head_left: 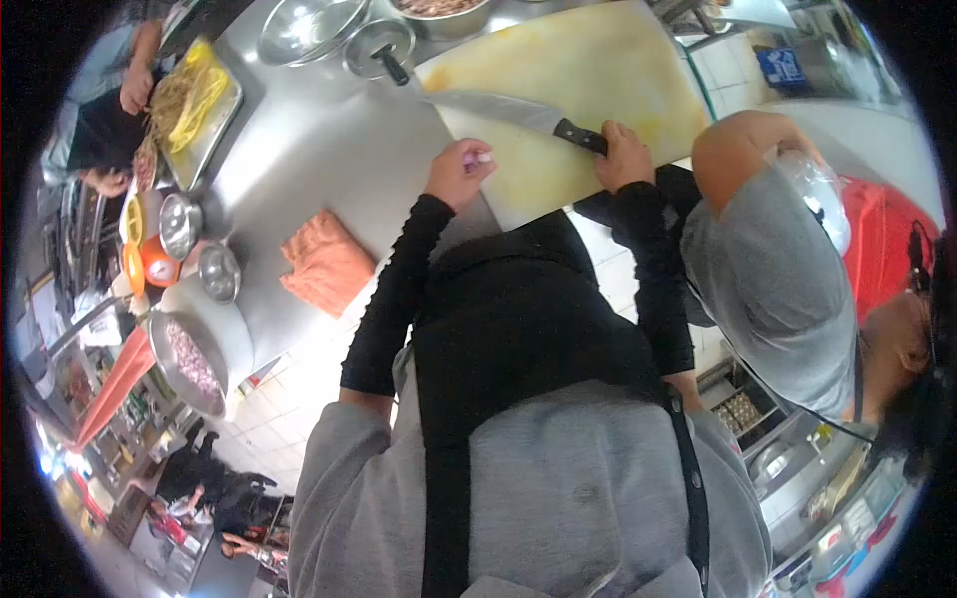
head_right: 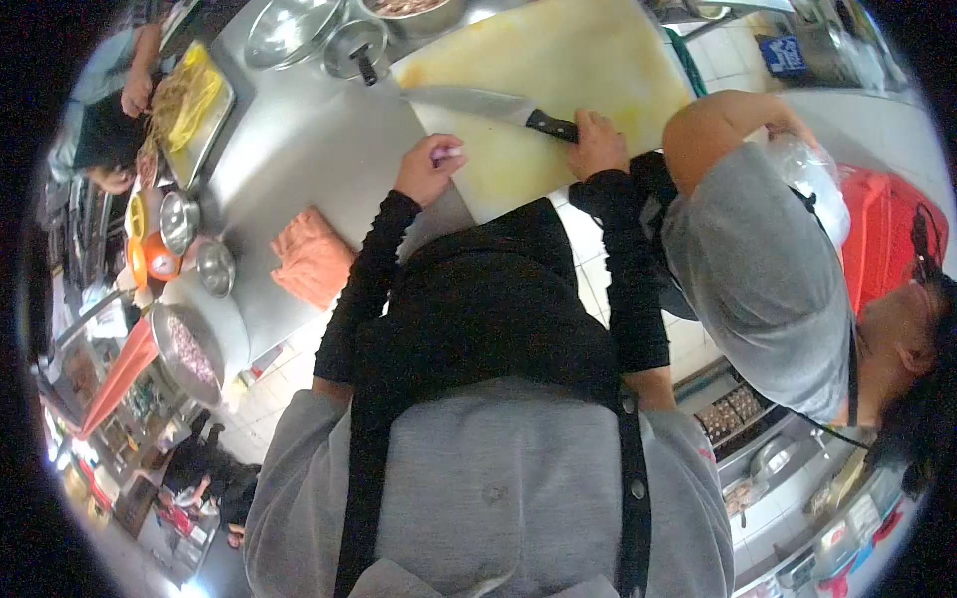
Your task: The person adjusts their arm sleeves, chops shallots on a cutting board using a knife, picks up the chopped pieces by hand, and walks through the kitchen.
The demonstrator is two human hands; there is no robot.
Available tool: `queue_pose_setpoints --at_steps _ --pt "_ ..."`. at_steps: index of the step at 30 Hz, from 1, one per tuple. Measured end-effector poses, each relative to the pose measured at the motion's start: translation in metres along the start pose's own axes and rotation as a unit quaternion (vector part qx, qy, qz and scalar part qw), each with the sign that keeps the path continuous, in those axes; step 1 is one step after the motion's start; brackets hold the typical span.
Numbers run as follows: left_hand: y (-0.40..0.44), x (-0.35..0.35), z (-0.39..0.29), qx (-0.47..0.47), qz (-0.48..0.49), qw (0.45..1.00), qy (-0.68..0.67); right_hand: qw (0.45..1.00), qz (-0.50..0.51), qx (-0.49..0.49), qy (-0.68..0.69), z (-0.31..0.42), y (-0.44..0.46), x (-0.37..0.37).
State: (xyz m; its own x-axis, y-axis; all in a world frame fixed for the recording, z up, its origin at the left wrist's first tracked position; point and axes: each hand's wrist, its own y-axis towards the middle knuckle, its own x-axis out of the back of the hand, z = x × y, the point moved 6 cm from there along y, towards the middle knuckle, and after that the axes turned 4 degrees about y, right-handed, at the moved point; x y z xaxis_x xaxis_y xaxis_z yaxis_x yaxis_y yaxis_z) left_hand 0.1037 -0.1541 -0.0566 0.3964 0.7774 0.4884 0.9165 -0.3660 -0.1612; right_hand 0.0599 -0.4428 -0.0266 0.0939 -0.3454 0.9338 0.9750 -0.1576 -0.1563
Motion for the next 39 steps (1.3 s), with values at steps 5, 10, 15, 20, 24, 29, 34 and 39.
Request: queue_pose_setpoints --at_steps 5,10,15,20,24,29,34,39 --pt "-0.005 -0.009 0.001 0.031 0.061 0.997 0.031 0.998 0.062 0.027 0.015 -0.01 0.016 -0.008" --pt "-0.011 -0.017 0.004 0.024 0.074 0.996 0.035 0.985 0.154 0.049 -0.054 -0.011 0.043 -0.017" --pt "-0.01 -0.01 0.007 0.032 0.018 0.999 -0.02 0.978 0.182 0.08 -0.072 -0.009 0.056 -0.023" --pt "-0.007 -0.003 0.015 0.047 -0.024 0.998 -0.015 0.976 0.172 0.121 -0.054 -0.005 0.055 -0.016" --pt "-0.006 -0.009 0.029 0.137 -0.014 0.976 -0.172 0.971 0.213 0.065 -0.084 -0.005 0.054 -0.018" --pt "-0.006 -0.013 0.034 0.244 0.004 0.886 -0.395 0.975 0.194 0.074 -0.075 0.0 0.047 -0.011" --pt "-0.006 -0.007 0.034 0.249 0.061 0.798 -0.545 0.983 0.165 0.057 -0.056 0.009 0.04 0.001" --pt "-0.002 0.001 0.025 0.244 -0.028 0.874 -0.42 0.993 0.077 0.083 -0.029 0.008 0.028 -0.007"
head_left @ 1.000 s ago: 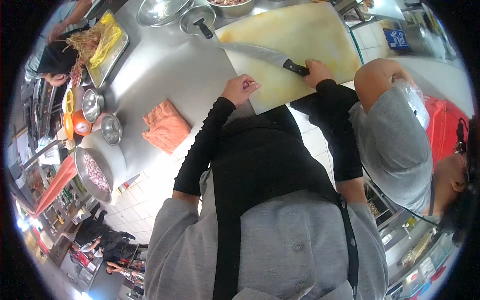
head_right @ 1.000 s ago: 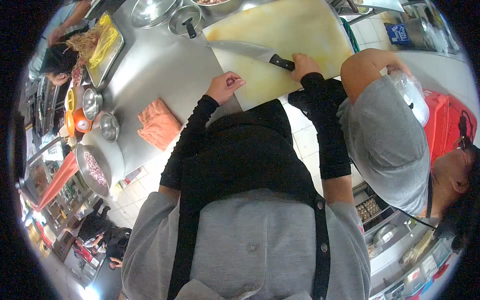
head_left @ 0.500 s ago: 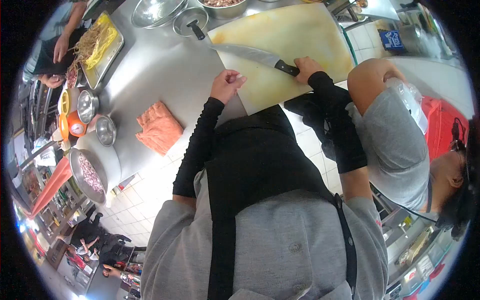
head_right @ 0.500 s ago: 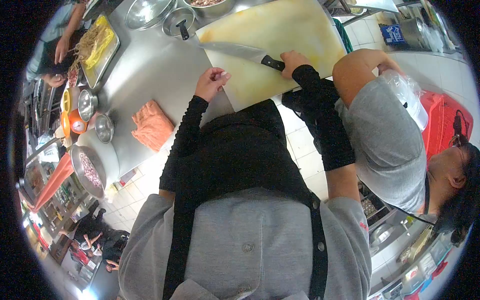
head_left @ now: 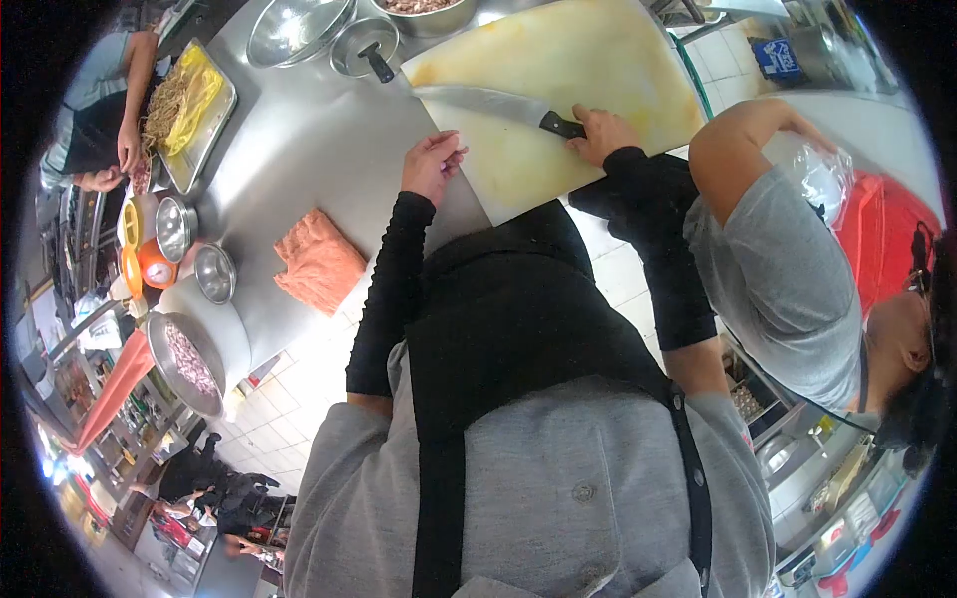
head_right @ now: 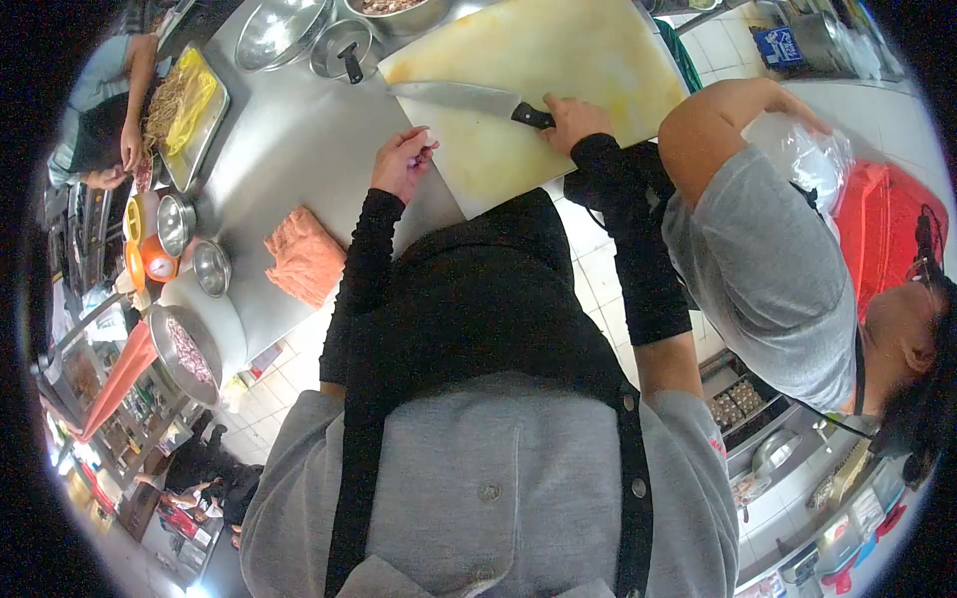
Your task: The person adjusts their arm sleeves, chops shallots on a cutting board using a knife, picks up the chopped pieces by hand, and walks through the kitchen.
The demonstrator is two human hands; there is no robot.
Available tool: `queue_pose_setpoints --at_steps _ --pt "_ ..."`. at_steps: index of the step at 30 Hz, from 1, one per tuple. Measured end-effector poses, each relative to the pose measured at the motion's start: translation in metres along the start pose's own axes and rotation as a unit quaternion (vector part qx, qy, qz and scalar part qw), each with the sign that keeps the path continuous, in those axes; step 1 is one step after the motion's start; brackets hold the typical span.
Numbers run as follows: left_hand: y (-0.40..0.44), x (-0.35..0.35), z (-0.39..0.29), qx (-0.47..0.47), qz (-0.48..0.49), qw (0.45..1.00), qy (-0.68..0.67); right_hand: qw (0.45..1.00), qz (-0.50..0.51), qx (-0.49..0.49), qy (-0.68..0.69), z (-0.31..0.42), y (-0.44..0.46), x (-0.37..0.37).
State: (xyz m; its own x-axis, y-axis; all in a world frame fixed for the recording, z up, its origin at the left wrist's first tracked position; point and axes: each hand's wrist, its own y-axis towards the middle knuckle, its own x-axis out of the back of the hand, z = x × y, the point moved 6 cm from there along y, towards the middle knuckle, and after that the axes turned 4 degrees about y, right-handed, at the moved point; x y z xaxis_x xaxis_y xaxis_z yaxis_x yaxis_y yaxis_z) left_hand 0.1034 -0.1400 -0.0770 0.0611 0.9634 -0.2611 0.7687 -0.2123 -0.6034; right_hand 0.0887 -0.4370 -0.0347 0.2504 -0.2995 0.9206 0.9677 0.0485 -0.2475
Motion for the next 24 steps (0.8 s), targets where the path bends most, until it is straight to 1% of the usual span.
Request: queue_pose_setpoints --at_steps 1,4,7,10,11,14,15,18,21,24 --pt "-0.001 0.0 -0.004 -0.015 -0.02 0.999 0.028 1.0 0.012 0.0 -0.008 0.004 -0.003 -0.002" --pt "0.013 0.005 -0.008 -0.092 -0.027 0.98 0.171 0.999 0.036 -0.013 -0.017 0.021 -0.014 -0.009" --pt "0.019 -0.006 -0.028 -0.228 -0.053 0.914 0.332 0.998 0.019 -0.054 0.003 0.036 -0.026 -0.007" --pt "0.041 -0.022 -0.046 -0.311 -0.073 0.873 0.37 0.996 -0.012 -0.09 0.019 0.041 -0.03 -0.004" --pt "0.05 -0.028 -0.053 -0.363 -0.077 0.836 0.404 0.994 -0.015 -0.102 0.019 0.039 -0.03 -0.008" --pt "0.059 -0.052 -0.081 -0.451 -0.081 0.774 0.437 0.991 -0.018 -0.129 0.019 0.038 -0.034 -0.012" --pt "0.064 -0.057 -0.084 -0.482 -0.064 0.741 0.464 0.99 -0.018 -0.135 0.02 0.038 -0.035 -0.012" --pt "0.087 -0.057 -0.073 -0.505 -0.058 0.683 0.524 0.99 -0.016 -0.132 0.034 0.034 -0.03 -0.022" --pt "0.089 -0.051 -0.064 -0.501 -0.079 0.706 0.494 0.992 -0.003 -0.121 0.037 0.032 -0.028 -0.024" --pt "0.083 -0.048 -0.06 -0.498 -0.099 0.723 0.468 0.991 -0.021 -0.119 0.055 0.034 -0.032 -0.02"
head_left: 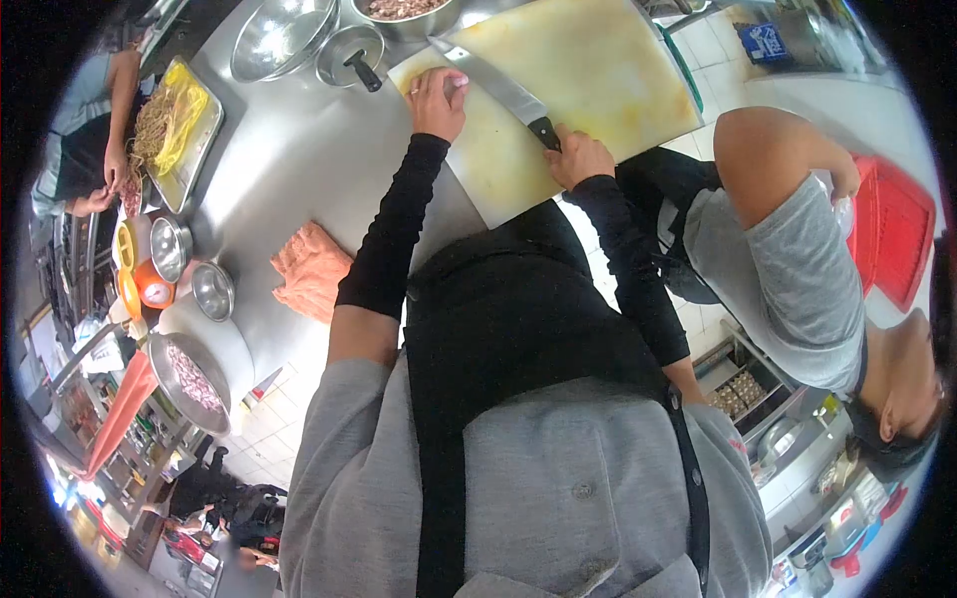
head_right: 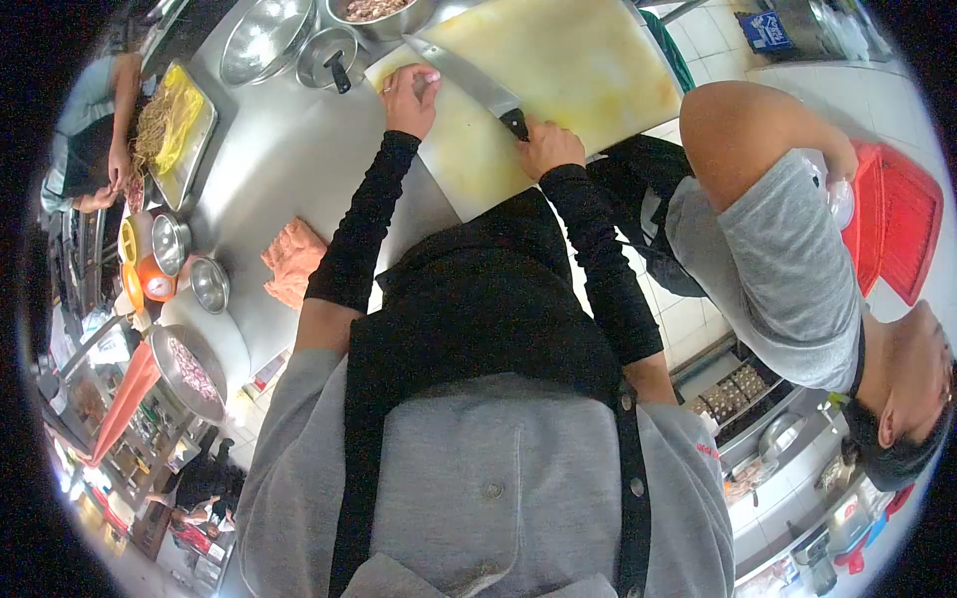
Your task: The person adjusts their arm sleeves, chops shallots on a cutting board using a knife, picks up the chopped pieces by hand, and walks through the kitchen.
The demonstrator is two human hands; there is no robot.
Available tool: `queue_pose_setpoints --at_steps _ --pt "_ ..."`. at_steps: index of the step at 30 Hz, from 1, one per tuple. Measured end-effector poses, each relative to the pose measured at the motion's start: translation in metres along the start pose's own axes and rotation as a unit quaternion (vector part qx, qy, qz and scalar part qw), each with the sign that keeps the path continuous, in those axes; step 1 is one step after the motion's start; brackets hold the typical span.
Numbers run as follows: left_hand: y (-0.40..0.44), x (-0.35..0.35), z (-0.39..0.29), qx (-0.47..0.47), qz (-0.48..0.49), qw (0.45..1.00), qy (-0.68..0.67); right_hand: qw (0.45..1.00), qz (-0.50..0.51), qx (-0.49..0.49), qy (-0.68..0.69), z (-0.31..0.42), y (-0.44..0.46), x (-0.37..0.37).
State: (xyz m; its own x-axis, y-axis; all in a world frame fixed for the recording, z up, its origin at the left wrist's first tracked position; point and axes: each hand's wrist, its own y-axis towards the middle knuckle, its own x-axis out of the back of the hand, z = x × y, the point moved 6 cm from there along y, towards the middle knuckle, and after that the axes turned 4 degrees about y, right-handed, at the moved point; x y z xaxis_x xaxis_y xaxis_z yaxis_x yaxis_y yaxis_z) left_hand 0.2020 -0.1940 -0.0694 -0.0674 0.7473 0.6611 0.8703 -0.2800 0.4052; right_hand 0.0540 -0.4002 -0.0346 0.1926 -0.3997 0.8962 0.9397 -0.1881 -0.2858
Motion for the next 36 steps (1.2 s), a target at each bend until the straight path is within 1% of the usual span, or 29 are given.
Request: queue_pose_setpoints --at_steps 3,4,9,12,15,21,24,27,33,36 --pt "-0.002 -0.001 0.003 0.043 -0.037 0.998 0.002 1.0 -0.023 0.016 0.004 0.001 -0.003 0.001" --pt "-0.003 -0.001 0.002 0.044 -0.038 0.998 0.011 1.0 -0.022 0.02 -0.004 0.002 -0.004 0.001" --pt "-0.006 0.004 -0.009 0.025 -0.041 0.996 0.071 0.997 -0.048 0.056 -0.023 -0.001 -0.005 -0.007" --pt "-0.005 0.008 -0.011 0.007 -0.065 0.995 0.07 0.997 -0.047 0.061 -0.027 -0.002 -0.003 -0.01" --pt "-0.006 0.005 -0.008 0.016 -0.054 0.997 0.058 0.996 -0.037 0.059 -0.054 0.0 -0.004 -0.01" --pt "-0.008 0.005 -0.009 0.01 -0.072 0.994 0.08 0.996 -0.025 0.055 -0.072 0.0 -0.003 -0.01" --pt "-0.008 0.004 -0.008 0.015 -0.048 0.996 0.072 0.995 -0.036 0.066 -0.067 0.001 -0.004 -0.009" --pt "-0.007 0.006 -0.007 0.025 -0.059 0.997 0.05 0.996 -0.043 0.066 -0.048 -0.001 -0.004 -0.009" --pt "-0.008 0.005 -0.008 0.02 -0.057 0.995 0.085 0.997 -0.033 0.056 -0.043 -0.003 -0.002 -0.012" --pt "-0.008 0.006 -0.007 0.017 -0.049 0.996 0.079 0.997 -0.033 0.057 -0.038 -0.001 -0.002 -0.009"
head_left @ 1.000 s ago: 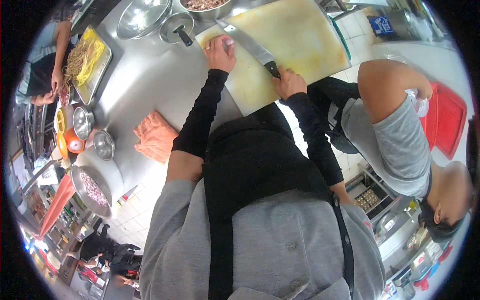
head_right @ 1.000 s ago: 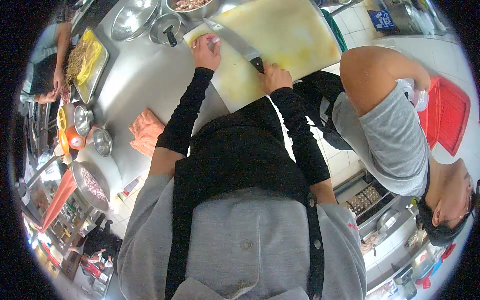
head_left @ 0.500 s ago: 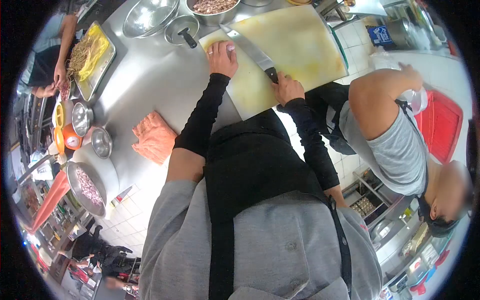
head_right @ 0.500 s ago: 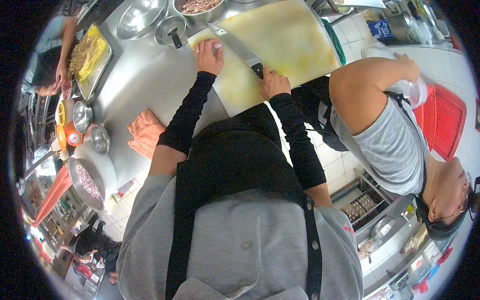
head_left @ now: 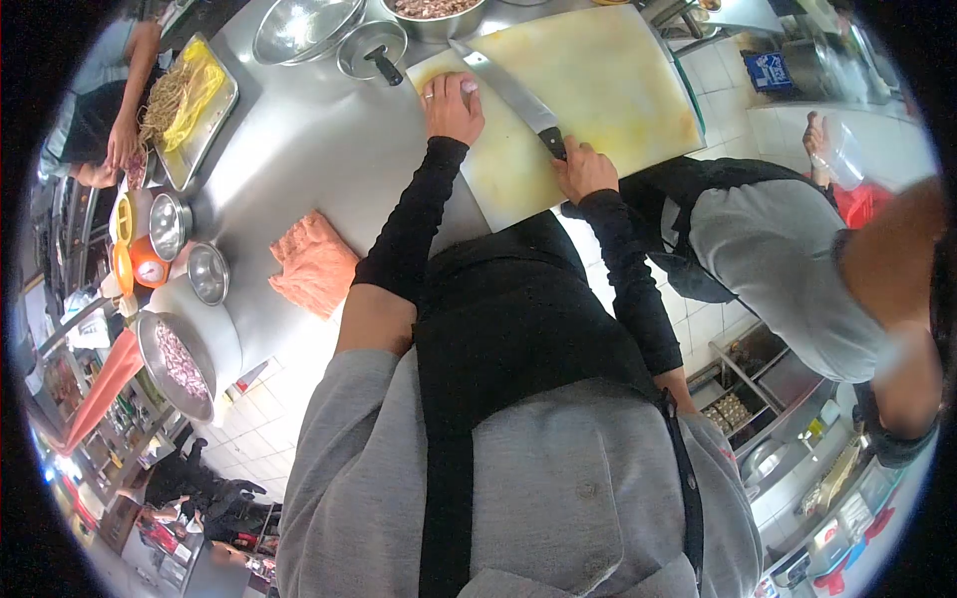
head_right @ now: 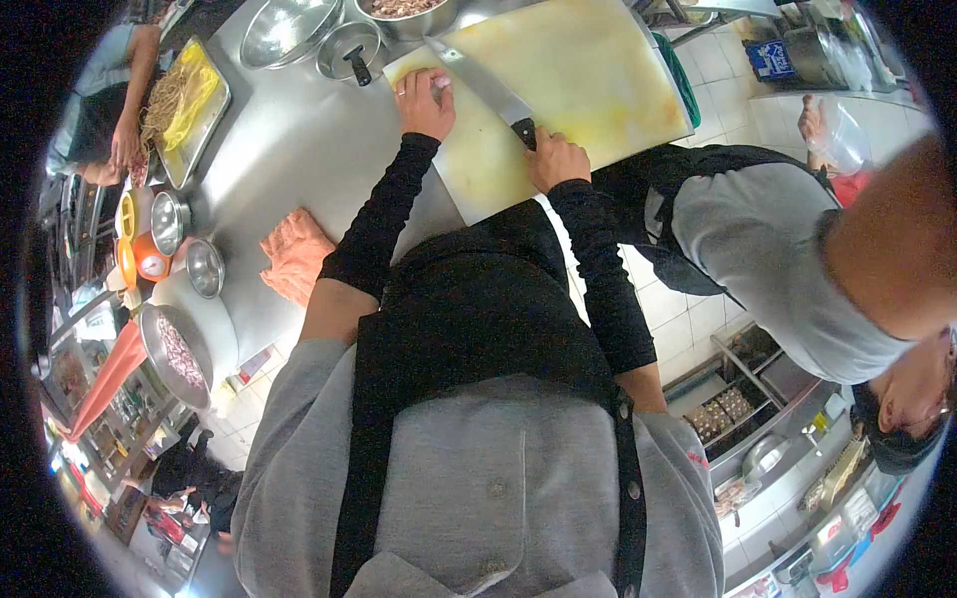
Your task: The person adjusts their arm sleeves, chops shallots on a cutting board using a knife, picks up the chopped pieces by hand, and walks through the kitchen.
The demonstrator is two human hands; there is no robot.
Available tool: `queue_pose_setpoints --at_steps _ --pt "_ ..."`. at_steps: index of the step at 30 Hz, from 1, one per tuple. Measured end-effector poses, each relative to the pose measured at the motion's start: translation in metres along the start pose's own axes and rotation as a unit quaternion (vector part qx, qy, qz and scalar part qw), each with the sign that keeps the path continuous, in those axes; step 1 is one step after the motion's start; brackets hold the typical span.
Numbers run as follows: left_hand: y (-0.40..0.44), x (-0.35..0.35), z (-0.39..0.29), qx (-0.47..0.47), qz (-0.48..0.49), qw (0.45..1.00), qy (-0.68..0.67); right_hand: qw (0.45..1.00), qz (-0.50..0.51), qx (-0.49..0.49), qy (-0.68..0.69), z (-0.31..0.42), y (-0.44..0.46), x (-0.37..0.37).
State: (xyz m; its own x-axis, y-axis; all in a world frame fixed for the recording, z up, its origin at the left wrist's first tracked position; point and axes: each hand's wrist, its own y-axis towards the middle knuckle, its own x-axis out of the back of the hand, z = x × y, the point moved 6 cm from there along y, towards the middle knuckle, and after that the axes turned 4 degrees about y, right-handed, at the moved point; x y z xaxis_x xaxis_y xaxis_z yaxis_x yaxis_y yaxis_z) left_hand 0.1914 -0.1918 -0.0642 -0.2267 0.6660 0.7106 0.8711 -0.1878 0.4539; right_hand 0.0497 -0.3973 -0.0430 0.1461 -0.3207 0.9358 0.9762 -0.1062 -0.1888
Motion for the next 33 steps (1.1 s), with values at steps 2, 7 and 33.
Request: queue_pose_setpoints --at_steps 2,7,33 --pt "0.0 0.0 0.0 0.006 -0.001 1.0 0.0 1.0 0.008 -0.001 -0.014 0.001 0.0 0.0" --pt "0.0 0.0 0.0 0.013 -0.005 1.0 0.005 1.0 0.009 -0.008 -0.028 0.002 0.0 -0.002" --pt "0.0 0.001 -0.001 0.011 -0.011 1.0 0.013 0.323 0.116 0.429 0.836 0.074 -0.055 0.237"
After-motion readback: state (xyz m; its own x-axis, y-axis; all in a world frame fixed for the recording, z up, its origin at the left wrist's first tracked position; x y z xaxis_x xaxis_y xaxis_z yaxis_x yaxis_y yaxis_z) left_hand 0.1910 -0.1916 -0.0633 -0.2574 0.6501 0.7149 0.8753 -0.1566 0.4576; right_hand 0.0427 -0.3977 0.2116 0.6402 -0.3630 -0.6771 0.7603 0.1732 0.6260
